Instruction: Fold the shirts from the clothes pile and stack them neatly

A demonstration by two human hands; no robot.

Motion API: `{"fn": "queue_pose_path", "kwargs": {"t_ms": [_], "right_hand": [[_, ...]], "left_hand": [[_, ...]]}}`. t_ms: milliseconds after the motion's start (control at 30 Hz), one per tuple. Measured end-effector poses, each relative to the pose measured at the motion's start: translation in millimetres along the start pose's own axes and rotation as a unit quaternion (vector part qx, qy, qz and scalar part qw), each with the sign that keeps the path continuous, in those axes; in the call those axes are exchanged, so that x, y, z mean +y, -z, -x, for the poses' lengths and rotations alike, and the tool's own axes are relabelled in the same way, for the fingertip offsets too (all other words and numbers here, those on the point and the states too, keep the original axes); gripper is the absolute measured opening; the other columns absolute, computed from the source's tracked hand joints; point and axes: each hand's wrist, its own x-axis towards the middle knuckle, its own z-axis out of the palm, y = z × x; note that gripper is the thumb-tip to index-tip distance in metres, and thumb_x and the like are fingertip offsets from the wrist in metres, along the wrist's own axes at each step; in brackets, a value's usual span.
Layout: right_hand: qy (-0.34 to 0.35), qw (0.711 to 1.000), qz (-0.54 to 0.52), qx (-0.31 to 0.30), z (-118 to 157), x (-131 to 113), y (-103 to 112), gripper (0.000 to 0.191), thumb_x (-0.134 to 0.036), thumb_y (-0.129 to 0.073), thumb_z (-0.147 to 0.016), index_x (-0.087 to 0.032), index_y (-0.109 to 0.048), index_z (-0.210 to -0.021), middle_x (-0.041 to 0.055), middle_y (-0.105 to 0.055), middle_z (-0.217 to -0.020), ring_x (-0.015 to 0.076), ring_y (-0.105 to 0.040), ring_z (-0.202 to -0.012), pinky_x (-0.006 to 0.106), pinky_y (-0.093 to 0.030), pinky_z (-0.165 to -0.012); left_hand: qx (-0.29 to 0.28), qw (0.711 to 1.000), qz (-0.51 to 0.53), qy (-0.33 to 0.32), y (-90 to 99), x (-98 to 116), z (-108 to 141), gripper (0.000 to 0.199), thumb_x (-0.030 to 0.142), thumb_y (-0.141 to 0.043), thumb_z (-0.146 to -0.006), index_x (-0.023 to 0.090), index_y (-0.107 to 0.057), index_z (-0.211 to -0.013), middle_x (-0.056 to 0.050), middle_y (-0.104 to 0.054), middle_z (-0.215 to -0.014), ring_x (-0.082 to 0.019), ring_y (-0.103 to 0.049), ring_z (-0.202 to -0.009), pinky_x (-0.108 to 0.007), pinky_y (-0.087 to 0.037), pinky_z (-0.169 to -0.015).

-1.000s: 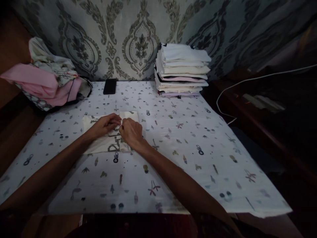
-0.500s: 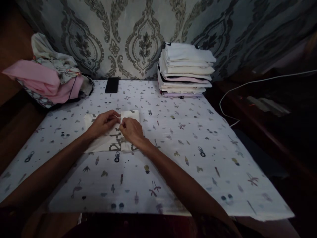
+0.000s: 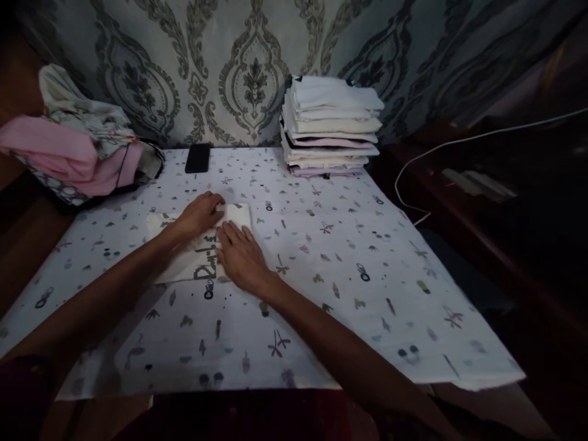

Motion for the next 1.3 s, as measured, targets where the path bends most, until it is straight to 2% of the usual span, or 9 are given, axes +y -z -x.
{"fn": "queue_pose_path", "kwargs": {"t_ms": [167, 300, 533, 667, 733, 800, 900, 1067, 1300], "right_hand": [[-0.009, 1.000, -0.002, -0.006, -1, 2, 0, 0.046, -0.029, -0.038, -0.104, -0.012, -0.044, -0.147, 0.0170, -0.042, -0.157, 0.0270, -0.031, -0.150, 0.051, -0.028, -0.122], [-0.007, 1.000, -0.010, 0.001, -1, 3, 4, 0.048, -0.032, -0.033, -0.106, -0.012, -0.042, -0.149, 0.0177, -0.039, -0.158, 0.0266, -0.029, -0.151, 0.051, -0.030, -0.121], [-0.015, 0.999, -0.035, -0.025, -5, 4, 3, 0.050, -0.034, -0.033, -0.106, -0.010, -0.043, -0.148, 0.0179, -0.039, -0.158, 0.0275, -0.028, -0.151, 0.052, -0.023, -0.124], [-0.017, 0.990, -0.137, 0.018, 6, 14, 18, 0.051, -0.046, -0.027, -0.106, -0.022, -0.049, -0.145, 0.0129, -0.048, -0.153, 0.0286, -0.040, -0.144, 0.054, -0.036, -0.116], [0.013, 0.986, -0.158, 0.044, 18, 20, 26, 0.048, -0.050, -0.033, -0.105, -0.023, -0.058, -0.135, 0.0134, -0.057, -0.143, 0.0298, -0.050, -0.134, 0.053, -0.045, -0.108], [0.074, 0.984, -0.153, 0.047, 33, 26, 32, 0.042, -0.051, -0.044, -0.102, -0.021, -0.063, -0.125, 0.0142, -0.062, -0.132, 0.0299, -0.056, -0.124, 0.050, -0.049, -0.101], [0.146, 0.981, -0.121, 0.042, 52, 30, 33, 0.031, -0.042, -0.056, -0.099, -0.019, -0.064, -0.118, 0.0147, -0.062, -0.127, 0.0303, -0.056, -0.120, 0.049, -0.049, -0.097], [0.156, 0.979, -0.108, 0.075, 61, 29, 29, 0.013, -0.030, -0.057, -0.099, -0.020, -0.063, -0.104, 0.0131, -0.064, -0.120, 0.0271, -0.058, -0.112, 0.044, -0.049, -0.091], [0.171, 0.972, -0.074, 0.144, 56, 23, 30, 0.019, -0.016, -0.047, -0.102, -0.020, -0.062, -0.091, 0.0087, -0.067, -0.096, 0.0215, -0.058, -0.091, 0.036, -0.047, -0.078]], "left_hand": [[-0.040, 0.999, -0.002, 0.003, 4.0, -9, -19, 0.011, 0.018, -0.059, -0.081, 0.019, -0.065, -0.090, -0.005, -0.064, -0.084, -0.023, -0.059, -0.084, -0.033, -0.044, -0.077], [-0.020, 0.998, 0.062, 0.016, 6.9, -12, -26, 0.007, 0.018, -0.061, -0.079, 0.019, -0.065, -0.085, -0.002, -0.064, -0.076, -0.018, -0.057, -0.073, -0.030, -0.040, -0.068], [-0.013, 0.997, 0.060, 0.044, 4.3, -8, -23, 0.016, 0.018, -0.063, -0.078, 0.018, -0.064, -0.094, -0.004, -0.065, -0.086, -0.021, -0.058, -0.081, -0.033, -0.043, -0.076], [0.060, 0.998, 0.025, -0.019, 19.2, 7, 17, 0.021, 0.019, -0.056, -0.087, 0.019, -0.057, -0.108, -0.007, -0.061, -0.105, -0.022, -0.058, -0.091, -0.034, -0.045, -0.078], [0.025, 0.995, 0.052, -0.076, 26.4, 17, 50, 0.010, 0.023, -0.049, -0.095, 0.020, -0.057, -0.101, -0.005, -0.061, -0.095, -0.018, -0.058, -0.082, -0.030, -0.045, -0.071], [-0.025, 0.985, 0.070, -0.154, 28.3, 28, 82, 0.015, 0.032, -0.048, -0.099, 0.019, -0.057, -0.098, -0.004, -0.060, -0.090, -0.017, -0.057, -0.078, -0.028, -0.045, -0.067], [-0.026, 0.967, -0.009, -0.253, 20.4, 38, 117, 0.020, 0.036, -0.053, -0.098, 0.017, -0.056, -0.104, -0.007, -0.062, -0.097, -0.021, -0.056, -0.085, -0.031, -0.047, -0.070], [0.017, 0.953, -0.112, -0.279, 6.1, 41, 124, 0.012, 0.018, -0.047, -0.099, 0.016, -0.058, -0.094, -0.006, -0.062, -0.092, -0.020, -0.055, -0.084, -0.031, -0.048, -0.071], [0.123, 0.904, -0.213, -0.350, 22.5, 55, 111, 0.018, 0.008, -0.047, -0.097, 0.016, -0.058, -0.085, -0.004, -0.061, -0.082, -0.017, -0.053, -0.076, -0.029, -0.044, -0.065]]}}
